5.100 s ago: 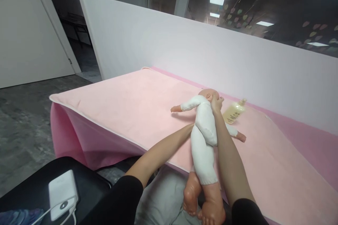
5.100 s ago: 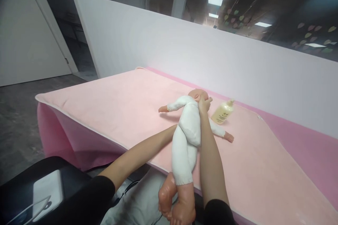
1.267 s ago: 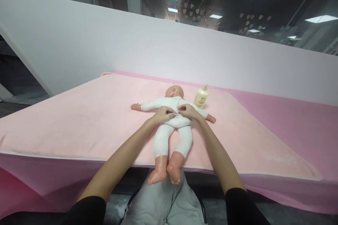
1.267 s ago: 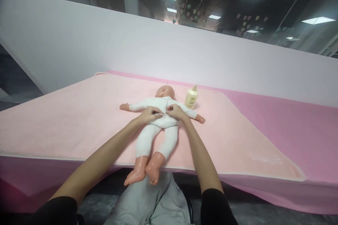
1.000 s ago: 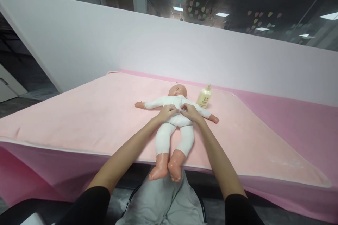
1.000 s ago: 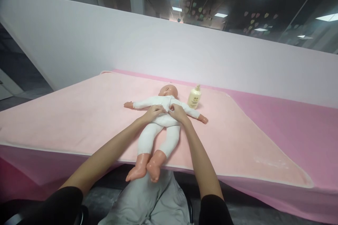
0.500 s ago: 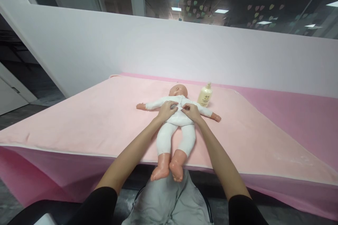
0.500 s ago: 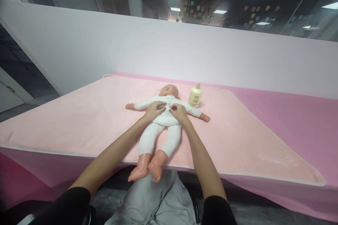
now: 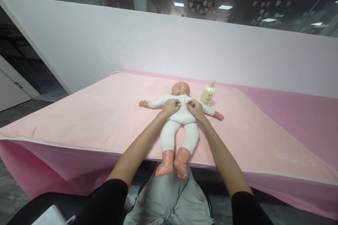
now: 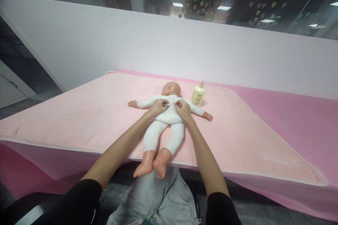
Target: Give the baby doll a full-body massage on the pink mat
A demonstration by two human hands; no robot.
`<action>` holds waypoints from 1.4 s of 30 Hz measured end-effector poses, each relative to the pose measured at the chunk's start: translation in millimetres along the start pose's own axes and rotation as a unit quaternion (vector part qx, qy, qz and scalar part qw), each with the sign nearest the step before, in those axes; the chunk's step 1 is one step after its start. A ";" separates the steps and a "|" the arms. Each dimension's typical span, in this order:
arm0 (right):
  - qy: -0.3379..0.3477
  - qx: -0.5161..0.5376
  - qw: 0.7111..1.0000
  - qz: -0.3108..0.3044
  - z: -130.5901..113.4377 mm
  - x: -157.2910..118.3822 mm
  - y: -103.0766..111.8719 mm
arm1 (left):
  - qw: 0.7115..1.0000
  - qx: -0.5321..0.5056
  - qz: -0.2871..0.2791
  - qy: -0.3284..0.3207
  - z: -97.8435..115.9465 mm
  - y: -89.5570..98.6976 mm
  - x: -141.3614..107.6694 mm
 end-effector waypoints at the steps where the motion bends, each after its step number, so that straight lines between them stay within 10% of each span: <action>1: -0.002 -0.009 1.000 0.023 1.8 1.0 -0.7 | 1.000 -0.007 0.005 0.002 -0.6 -0.2 0.2; 15: -0.029 -0.243 0.968 -0.061 -11.7 20.7 -7.4 | 0.983 0.115 -0.033 -0.136 14.2 1.4 -8.3; 20: -0.034 -0.219 0.974 -0.047 -9.1 16.9 -8.2 | 0.971 0.093 0.075 -0.208 30.1 7.9 -12.5; 25: -0.040 -0.208 0.977 -0.036 -8.5 16.4 -8.7 | 0.972 0.040 0.175 -0.152 20.4 -0.5 -3.3; 34: -0.024 -0.197 0.979 -0.047 -7.9 15.4 -9.5 | 0.995 0.034 0.086 -0.028 -10.6 -14.4 13.8; 42: 0.051 -0.108 0.990 0.076 -10.0 16.0 -9.5 | 0.988 -0.029 0.148 0.038 -16.4 -11.4 14.3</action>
Point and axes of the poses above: each hand's wrist, its own x-axis towards the middle knuckle, its own y-axis out of the back of the hand, z = x × y, the point moved 2 cm from there along x, towards the middle knuckle, and after that the axes turned 10 degrees about -x, right-handed, at the moved point
